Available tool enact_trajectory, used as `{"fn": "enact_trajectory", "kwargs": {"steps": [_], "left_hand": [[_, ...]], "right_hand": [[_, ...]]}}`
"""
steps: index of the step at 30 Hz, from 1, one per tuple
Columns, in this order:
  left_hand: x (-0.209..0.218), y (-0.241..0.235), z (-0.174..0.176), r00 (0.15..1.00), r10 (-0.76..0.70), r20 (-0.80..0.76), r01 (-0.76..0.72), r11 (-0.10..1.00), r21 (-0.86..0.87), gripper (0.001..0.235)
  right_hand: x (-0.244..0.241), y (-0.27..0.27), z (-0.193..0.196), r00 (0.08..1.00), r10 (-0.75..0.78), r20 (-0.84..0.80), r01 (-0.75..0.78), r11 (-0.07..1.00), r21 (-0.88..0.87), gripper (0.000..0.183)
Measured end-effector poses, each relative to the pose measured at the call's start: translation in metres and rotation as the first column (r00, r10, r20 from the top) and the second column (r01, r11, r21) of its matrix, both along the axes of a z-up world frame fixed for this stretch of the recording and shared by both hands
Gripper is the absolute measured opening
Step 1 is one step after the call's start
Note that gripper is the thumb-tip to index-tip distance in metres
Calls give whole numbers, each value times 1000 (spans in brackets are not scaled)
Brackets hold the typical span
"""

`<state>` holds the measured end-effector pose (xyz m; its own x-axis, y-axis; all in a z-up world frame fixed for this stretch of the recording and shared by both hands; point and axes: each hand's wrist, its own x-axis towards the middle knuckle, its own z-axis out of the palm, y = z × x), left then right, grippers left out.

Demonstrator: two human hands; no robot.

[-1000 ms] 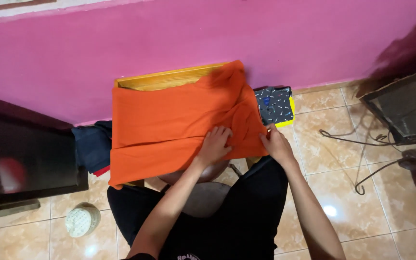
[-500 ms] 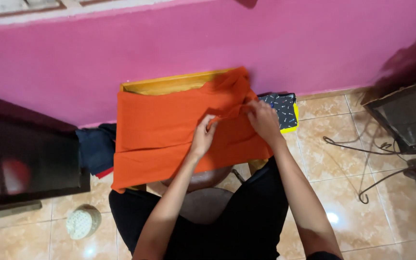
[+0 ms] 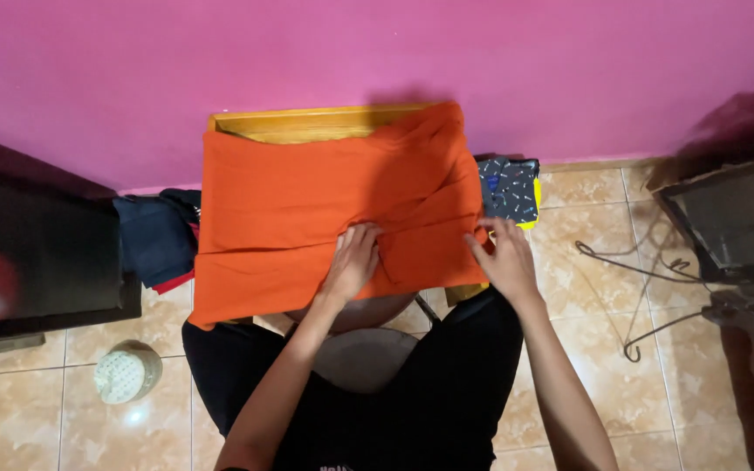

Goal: A person folds various items of clothing, including jeans, a jacket, and a shirt, on a small wooden tray.

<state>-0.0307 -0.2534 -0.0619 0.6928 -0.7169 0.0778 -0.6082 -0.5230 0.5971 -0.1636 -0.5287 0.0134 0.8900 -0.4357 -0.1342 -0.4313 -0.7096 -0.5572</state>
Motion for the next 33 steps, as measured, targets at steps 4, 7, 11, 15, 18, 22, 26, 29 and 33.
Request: {"fn": "enact_trajectory", "kwargs": {"steps": [4, 7, 11, 15, 18, 22, 26, 29, 33], "left_hand": [[2, 5, -17, 993, -6, 118, 8, 1000, -21, 30], [-3, 21, 10, 999, -23, 34, 26, 997, -78, 42], [24, 70, 51, 998, 26, 52, -23, 999, -44, 41], [92, 144, 69, 927, 318, 197, -276, 938, -210, 30], [169, 194, 34, 861, 481, 166, -420, 856, -302, 29], [238, 206, 5, 826, 531, -190, -561, 745, -361, 54], [283, 196, -50, 646, 552, -527, -734, 640, -229, 51], [311, 199, -87, 673, 572, -470, -693, 709, -130, 26], [327, 202, -94, 738, 574, -355, -640, 763, -95, 26]], "right_hand": [[11, -13, -31, 995, -94, -23, 96, 993, 75, 13], [3, 0, -11, 984, -160, -73, 172, 960, 221, 14], [2, -8, -1, 967, -182, -179, 219, 951, 217, 18], [20, -30, 6, 896, -183, -405, 196, 981, -9, 30], [79, -40, 14, 940, -195, -279, 199, 980, -12, 36], [181, -49, -4, 986, -166, 15, 166, 986, 25, 58], [237, -69, -37, 972, -159, -171, 166, 986, 25, 73], [266, -79, -66, 959, -134, -251, 110, 988, -108, 49], [294, -124, -144, 956, -259, 136, 224, 948, 227, 26]]}}
